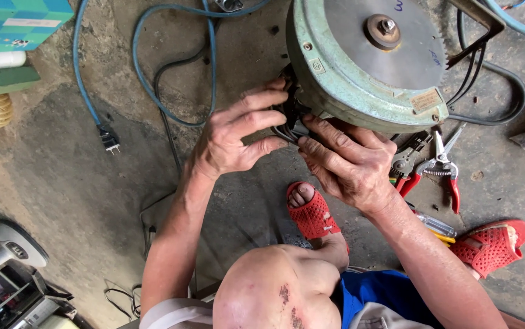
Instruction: The person connects wires to a small electrical component attached to a circular motor housing. They then pick up a black plastic cover and fit it over the wiring and motor base to enclose the connections.
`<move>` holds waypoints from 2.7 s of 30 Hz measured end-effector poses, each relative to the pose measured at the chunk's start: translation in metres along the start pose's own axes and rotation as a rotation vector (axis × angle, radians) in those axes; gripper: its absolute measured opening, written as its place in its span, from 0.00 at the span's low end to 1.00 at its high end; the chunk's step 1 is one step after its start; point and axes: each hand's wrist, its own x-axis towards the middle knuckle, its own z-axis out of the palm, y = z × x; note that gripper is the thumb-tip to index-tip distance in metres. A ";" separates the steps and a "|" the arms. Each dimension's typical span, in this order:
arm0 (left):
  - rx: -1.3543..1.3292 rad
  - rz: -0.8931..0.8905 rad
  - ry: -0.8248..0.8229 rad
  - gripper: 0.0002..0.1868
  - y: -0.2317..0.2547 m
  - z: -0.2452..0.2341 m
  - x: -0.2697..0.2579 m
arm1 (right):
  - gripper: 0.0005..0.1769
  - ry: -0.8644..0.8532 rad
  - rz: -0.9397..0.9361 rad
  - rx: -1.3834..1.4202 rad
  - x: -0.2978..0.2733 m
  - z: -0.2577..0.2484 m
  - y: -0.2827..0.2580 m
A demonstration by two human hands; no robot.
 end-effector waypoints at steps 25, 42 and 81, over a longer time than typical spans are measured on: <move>0.116 0.057 0.180 0.30 -0.013 0.019 0.006 | 0.15 -0.077 -0.029 -0.039 -0.013 -0.003 0.011; 0.265 0.207 0.089 0.23 0.005 0.006 0.017 | 0.14 -0.034 -0.114 0.015 -0.003 -0.004 0.014; 0.739 0.677 1.411 0.07 0.392 -0.397 0.119 | 0.18 -0.140 0.070 -0.320 -0.020 0.017 0.017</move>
